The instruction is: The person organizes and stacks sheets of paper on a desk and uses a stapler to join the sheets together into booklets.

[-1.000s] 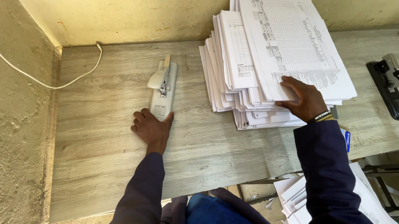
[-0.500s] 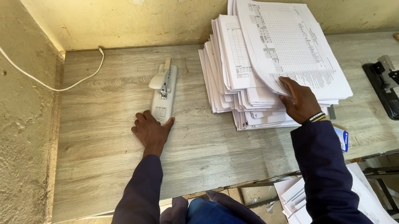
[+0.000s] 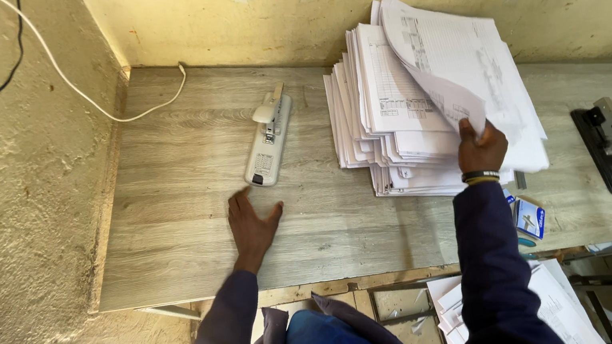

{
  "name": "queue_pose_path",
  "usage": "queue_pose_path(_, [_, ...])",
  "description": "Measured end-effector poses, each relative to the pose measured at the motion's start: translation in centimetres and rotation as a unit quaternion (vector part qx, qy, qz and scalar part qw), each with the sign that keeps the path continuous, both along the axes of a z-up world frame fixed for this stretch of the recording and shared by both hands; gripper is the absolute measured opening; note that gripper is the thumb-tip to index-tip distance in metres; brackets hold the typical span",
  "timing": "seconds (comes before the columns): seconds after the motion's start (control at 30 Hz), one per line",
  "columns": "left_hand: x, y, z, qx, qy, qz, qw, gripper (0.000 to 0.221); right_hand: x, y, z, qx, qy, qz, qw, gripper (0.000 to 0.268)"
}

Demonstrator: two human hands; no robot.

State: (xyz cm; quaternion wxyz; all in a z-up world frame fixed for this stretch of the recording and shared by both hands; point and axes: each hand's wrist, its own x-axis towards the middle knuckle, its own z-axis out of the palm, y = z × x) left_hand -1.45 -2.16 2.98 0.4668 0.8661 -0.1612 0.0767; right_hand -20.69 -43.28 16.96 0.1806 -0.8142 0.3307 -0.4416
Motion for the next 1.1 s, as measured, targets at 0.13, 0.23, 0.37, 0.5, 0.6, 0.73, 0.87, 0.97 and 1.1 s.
queue_pose_path(0.13, [-4.8, 1.0, -0.5, -0.058, 0.117, -0.128, 0.983, 0.067, -1.1, 3.8, -2.5, 0.060, 0.001, -0.012, 0.998, 0.021])
queue_pose_path(0.23, [-9.9, 1.5, 0.0, -0.106, 0.274, -0.257, 0.921, 0.070, -0.6, 11.3, -3.5, 0.070, 0.034, -0.041, 0.996, 0.020])
queue_pose_path(0.37, [-13.6, 3.9, 2.3, -0.125, 0.397, -0.423, 0.804, 0.116, -0.4, 23.7, -2.4, 0.100, 0.085, -0.064, 0.989, 0.026])
queue_pose_path(0.5, [-15.7, 6.0, 4.5, -0.130, 0.390, -0.455, 0.790, 0.134, -0.4, 29.5, -7.0, 0.047, 0.104, -0.031, 0.993, 0.029])
queue_pose_path(0.6, [-17.6, 6.9, 2.7, -0.178, 0.419, -0.460, 0.763, 0.133, -0.5, 33.7, -9.6, 0.077, 0.235, 0.075, 0.966, 0.041])
queue_pose_path(0.73, [-19.7, 8.1, -2.9, -0.145, 0.442, -0.435, 0.771, 0.117, -0.9, 38.6, -11.9, 0.053, 0.328, 0.179, 0.926, 0.046])
queue_pose_path(0.87, [-19.8, 10.6, -6.4, -0.254, 0.474, -0.399, 0.743, 0.100, 0.4, 41.2, -12.7, 0.036, 0.356, 0.226, 0.906, 0.048])
queue_pose_path(0.97, [-19.6, 11.1, -7.9, -0.339, 0.486, -0.373, 0.714, 0.089, 1.4, 41.0, -13.0, 0.074, 0.361, 0.248, 0.896, 0.050])
queue_pose_path(1.1, [-18.6, 11.8, -6.7, -0.403, 0.477, -0.316, 0.714, 0.090, 1.4, 41.0, -11.8, 0.136, 0.306, 0.328, 0.883, 0.054])
